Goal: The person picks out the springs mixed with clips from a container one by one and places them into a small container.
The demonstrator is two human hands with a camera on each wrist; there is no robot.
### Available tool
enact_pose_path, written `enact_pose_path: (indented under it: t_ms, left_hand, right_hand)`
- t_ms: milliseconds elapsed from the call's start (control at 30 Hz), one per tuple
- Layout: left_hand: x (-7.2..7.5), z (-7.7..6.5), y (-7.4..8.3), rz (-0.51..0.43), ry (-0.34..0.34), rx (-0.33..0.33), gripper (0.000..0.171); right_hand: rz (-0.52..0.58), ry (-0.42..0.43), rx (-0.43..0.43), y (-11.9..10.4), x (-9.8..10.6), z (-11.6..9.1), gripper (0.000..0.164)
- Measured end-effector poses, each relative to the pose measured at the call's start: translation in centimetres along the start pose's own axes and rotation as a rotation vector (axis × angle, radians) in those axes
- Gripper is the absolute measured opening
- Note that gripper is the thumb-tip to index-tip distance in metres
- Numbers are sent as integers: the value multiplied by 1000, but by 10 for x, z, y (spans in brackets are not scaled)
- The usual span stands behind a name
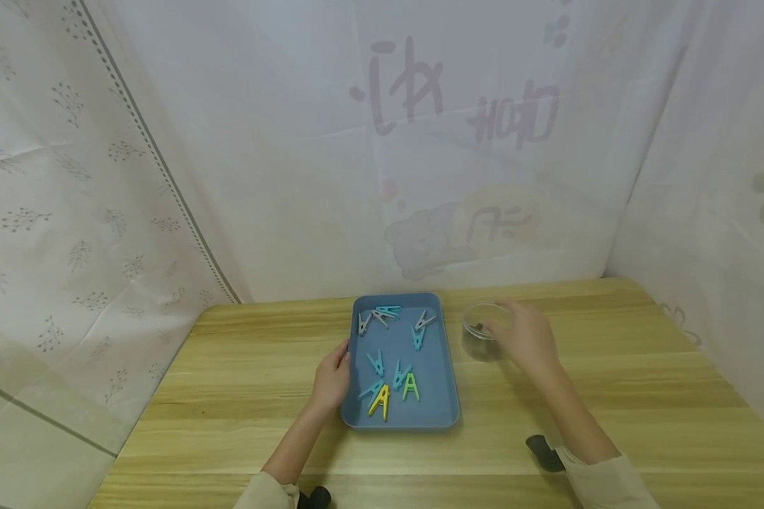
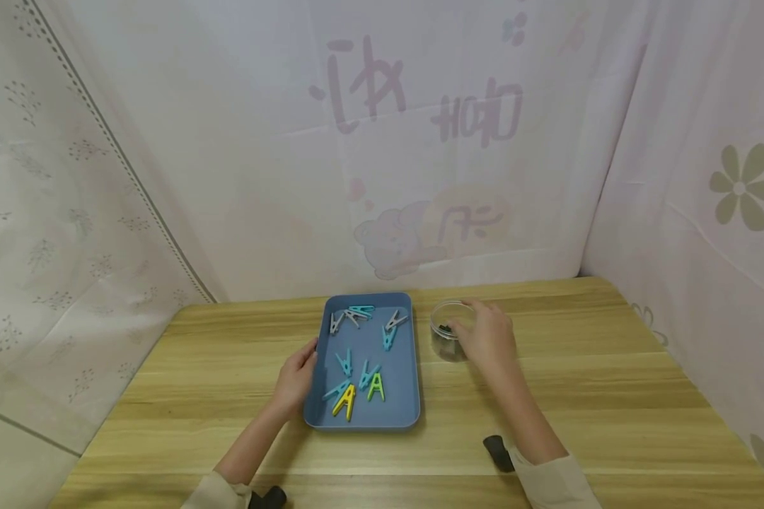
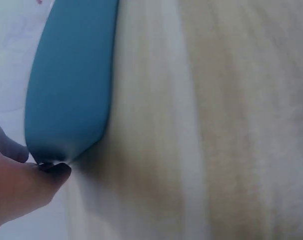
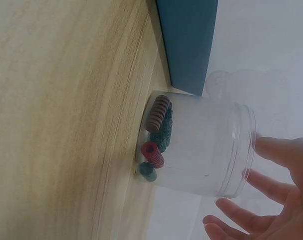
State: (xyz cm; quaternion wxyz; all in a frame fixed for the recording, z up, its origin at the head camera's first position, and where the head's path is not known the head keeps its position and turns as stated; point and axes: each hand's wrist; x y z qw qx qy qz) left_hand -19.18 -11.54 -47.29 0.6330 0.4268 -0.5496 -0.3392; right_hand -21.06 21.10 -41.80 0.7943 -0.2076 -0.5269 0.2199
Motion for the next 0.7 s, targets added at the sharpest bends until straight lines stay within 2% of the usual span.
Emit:
enact_pose_path:
  t_ms: [133,400,533,700]
  left_hand:
    - [3,0,5,80,-18,-76,45]
    - [6,3,19,245,-9,-299,53]
    - [10,3,27,357,-16,-327,57]
    - [15,4,30,489,-7,-377,61]
  right_hand:
    - [25,-2,-11,0,2,-2,60]
    - [39,-46,-40,2,4,-7,89]
    - [31,-44,-29,4,5,-12,101]
    - [7,-42,-23,6,4,-17,108]
Point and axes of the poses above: each hand's wrist, its own z-axis towards the middle knuckle, its own x-axis out of the back of the hand, y = z × x, and after that the axes turned 6 degrees about y, right-handed
